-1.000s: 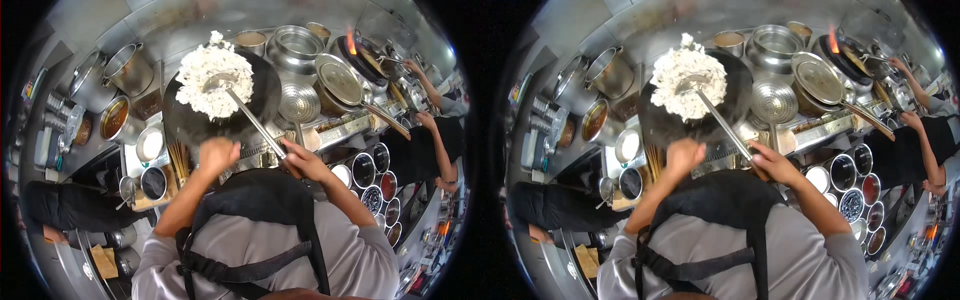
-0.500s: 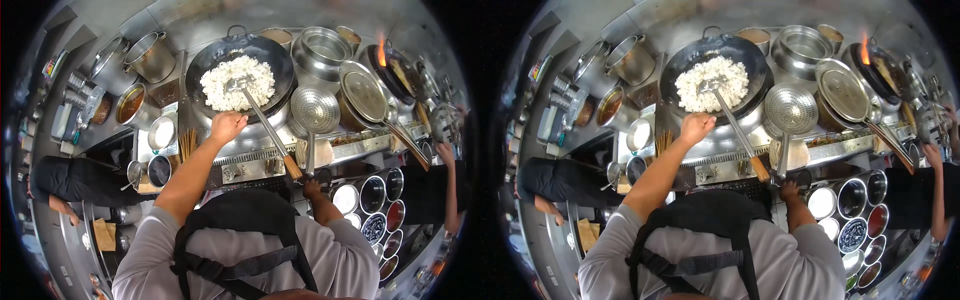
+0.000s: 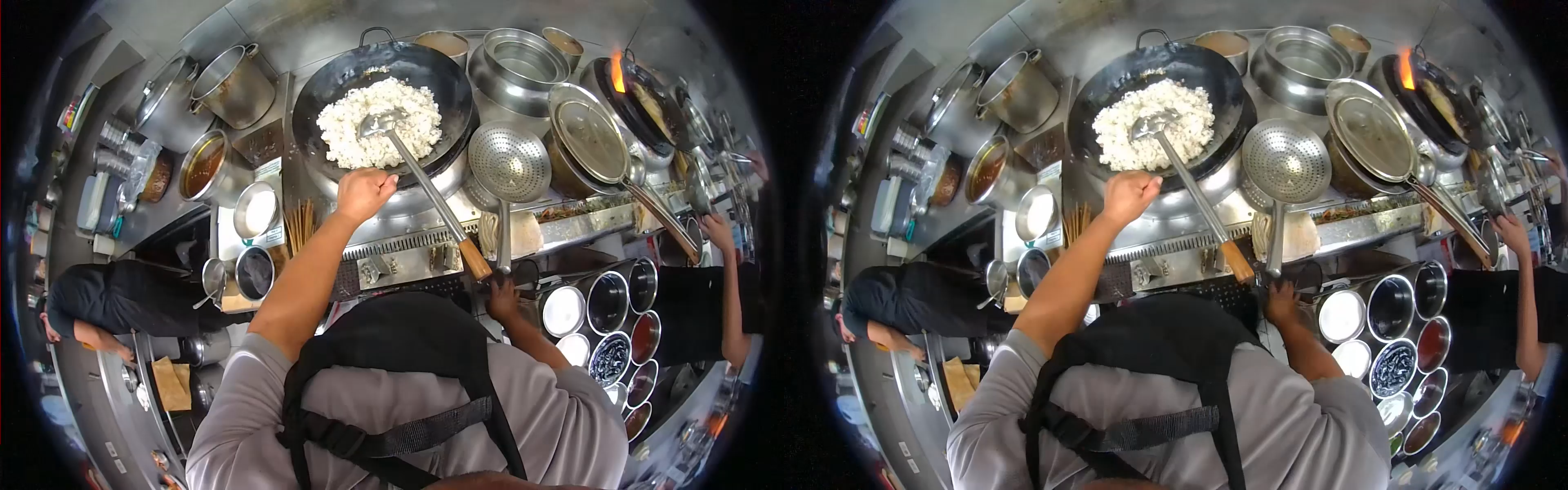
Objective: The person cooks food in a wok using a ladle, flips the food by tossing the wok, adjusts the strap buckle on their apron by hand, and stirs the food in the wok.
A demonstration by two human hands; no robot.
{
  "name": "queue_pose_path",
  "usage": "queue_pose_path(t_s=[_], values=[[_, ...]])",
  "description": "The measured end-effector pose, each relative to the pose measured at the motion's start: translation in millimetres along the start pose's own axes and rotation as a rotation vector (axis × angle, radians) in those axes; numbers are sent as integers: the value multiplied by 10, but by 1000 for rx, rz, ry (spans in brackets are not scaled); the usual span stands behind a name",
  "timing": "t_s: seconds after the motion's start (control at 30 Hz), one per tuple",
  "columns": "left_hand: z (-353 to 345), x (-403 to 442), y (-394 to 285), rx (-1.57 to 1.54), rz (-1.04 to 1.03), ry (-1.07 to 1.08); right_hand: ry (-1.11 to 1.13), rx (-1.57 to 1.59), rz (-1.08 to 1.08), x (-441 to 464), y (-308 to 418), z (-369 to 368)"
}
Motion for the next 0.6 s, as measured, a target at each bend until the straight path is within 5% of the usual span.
queue_pose_path(t_s=[0.1, 0.2, 0.27, 0.33, 0.4, 0.47, 0.57, 0.6], values=[[-20, 15, 51, -21, -7, -3, -80, 435, 108, -293, 234, 268], [-6, -7, 17, 24, 44, 35, 100, 639, 179, -540, 373, 470], [-42, -1, 58, 22, 36, 40, 0, 647, 279, -757, 605, 1096], [-22, 11, 43, 23, 48, 67, -251, 1015, 66, -901, 825, 1875], [-8, 28, 29, 32, 53, 96, -737, 814, 107, -949, 935, 2469], [-15, 41, 27, 77, 68, 119, -918, 575, 449, -849, 1365, 3245], [-81, 30, 55, 54, 53, 131, -658, 322, 531, -442, 1848, 3558], [26, -60, -73, 52, 53, 129, -398, 315, 435, -259, 1854, 3451]])
Point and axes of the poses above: each hand's wrist, its own x-axis towards the middle knuckle, its own z-axis out of the back of the hand, y = z × x, the point moved 5 cm from there along x, towards the middle knuckle, and after that the axes turned 14 degrees about z, right-handed, at the moved point
